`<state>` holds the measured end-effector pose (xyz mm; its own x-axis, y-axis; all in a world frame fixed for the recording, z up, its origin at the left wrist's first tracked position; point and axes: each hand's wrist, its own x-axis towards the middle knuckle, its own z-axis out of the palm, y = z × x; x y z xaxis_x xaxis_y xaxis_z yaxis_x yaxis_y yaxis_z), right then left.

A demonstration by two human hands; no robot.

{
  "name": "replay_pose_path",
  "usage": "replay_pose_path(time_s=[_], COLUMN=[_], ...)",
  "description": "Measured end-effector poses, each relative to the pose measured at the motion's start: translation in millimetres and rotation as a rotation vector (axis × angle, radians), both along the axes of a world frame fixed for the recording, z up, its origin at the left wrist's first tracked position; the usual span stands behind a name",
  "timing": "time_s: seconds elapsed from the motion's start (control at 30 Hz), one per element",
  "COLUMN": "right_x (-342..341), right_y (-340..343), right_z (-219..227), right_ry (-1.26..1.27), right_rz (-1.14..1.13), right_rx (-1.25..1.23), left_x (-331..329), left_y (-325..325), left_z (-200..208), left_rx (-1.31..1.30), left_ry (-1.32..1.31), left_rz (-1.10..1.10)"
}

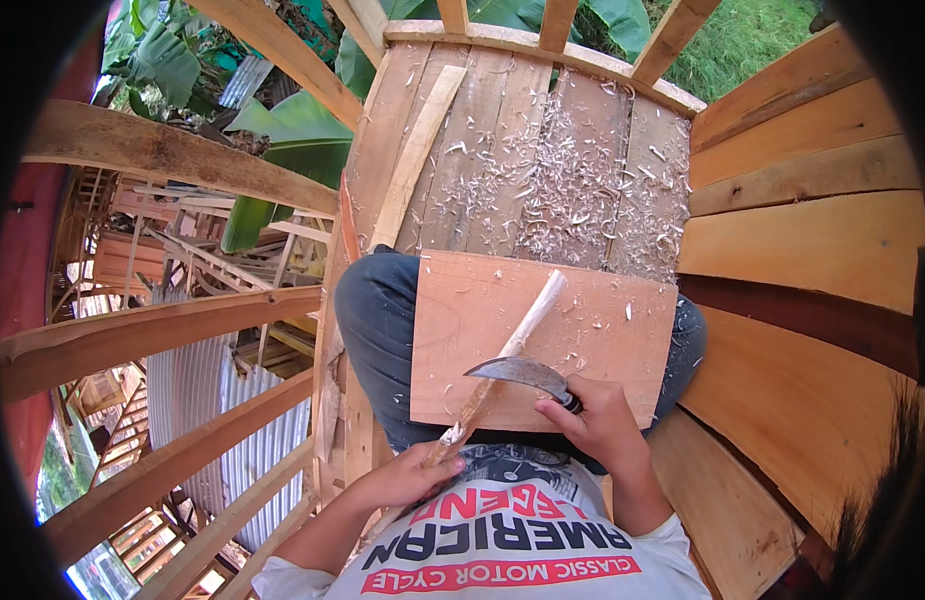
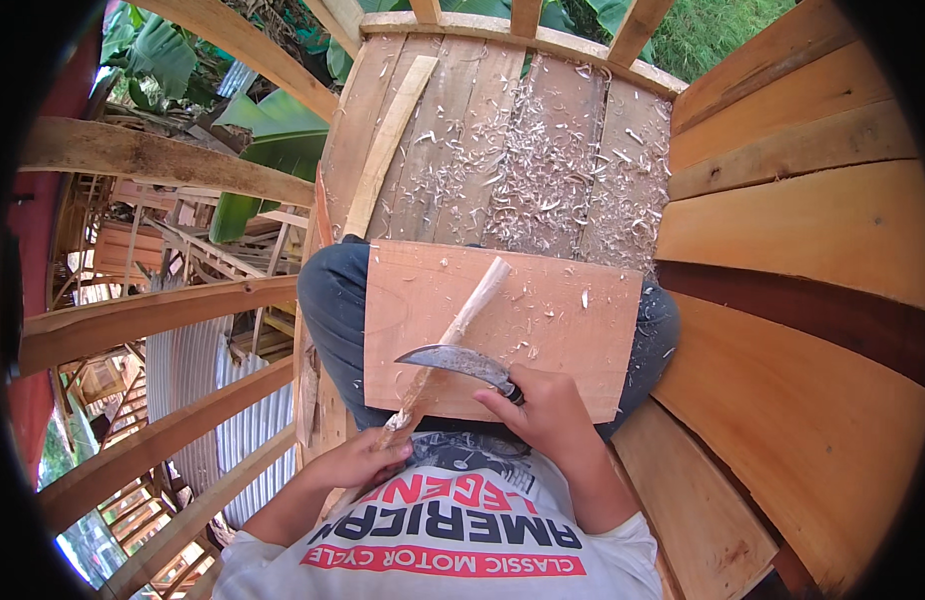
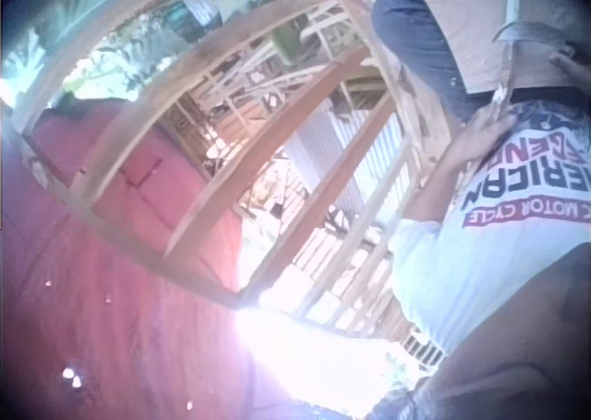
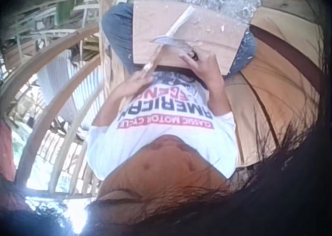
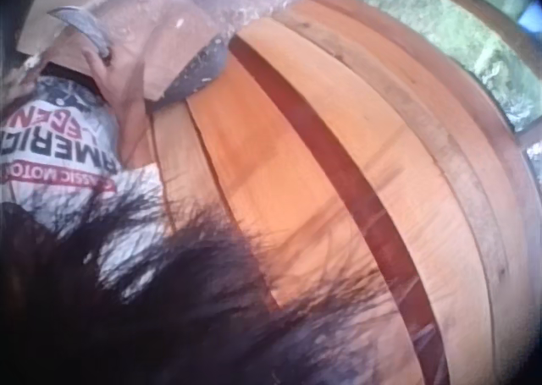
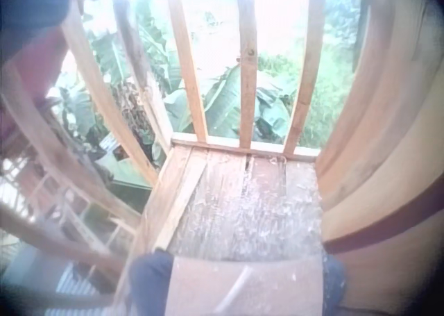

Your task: The person sits cross-legged on a wooden platform and uses a curved knife to shave and shape a long piece of wood. They repeatedly scrape the surface to remove thin shavings, rotating the wood to work on different sides.

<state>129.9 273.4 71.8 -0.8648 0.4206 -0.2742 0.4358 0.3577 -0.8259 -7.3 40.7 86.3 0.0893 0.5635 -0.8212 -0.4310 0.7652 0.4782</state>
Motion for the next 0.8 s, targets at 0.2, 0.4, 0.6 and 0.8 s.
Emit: replay_pose_path(time_s=[0.2,0.4,0.6,0.8], right_x=[-15,-22,-26,-28], right_y=[-4,-10,-7,-4], right_z=[-3,1,-3,-6], right_ry=[-0.146,-0.281,-0.320,-0.282], right_rz=[0.192,0.160,0.182,0.160], right_rx=[0.136,0.162,0.272,0.385], left_x=[5,14,13,11], left_y=[-10,-11,-14,-13], left_z=[-21,-23,-27,-25], left_rx=[0.023,0.020,0.007,0.033], left_ry=[0.086,0.238,0.232,0.249], left_rz=[0.023,0.046,0.015,0.020])
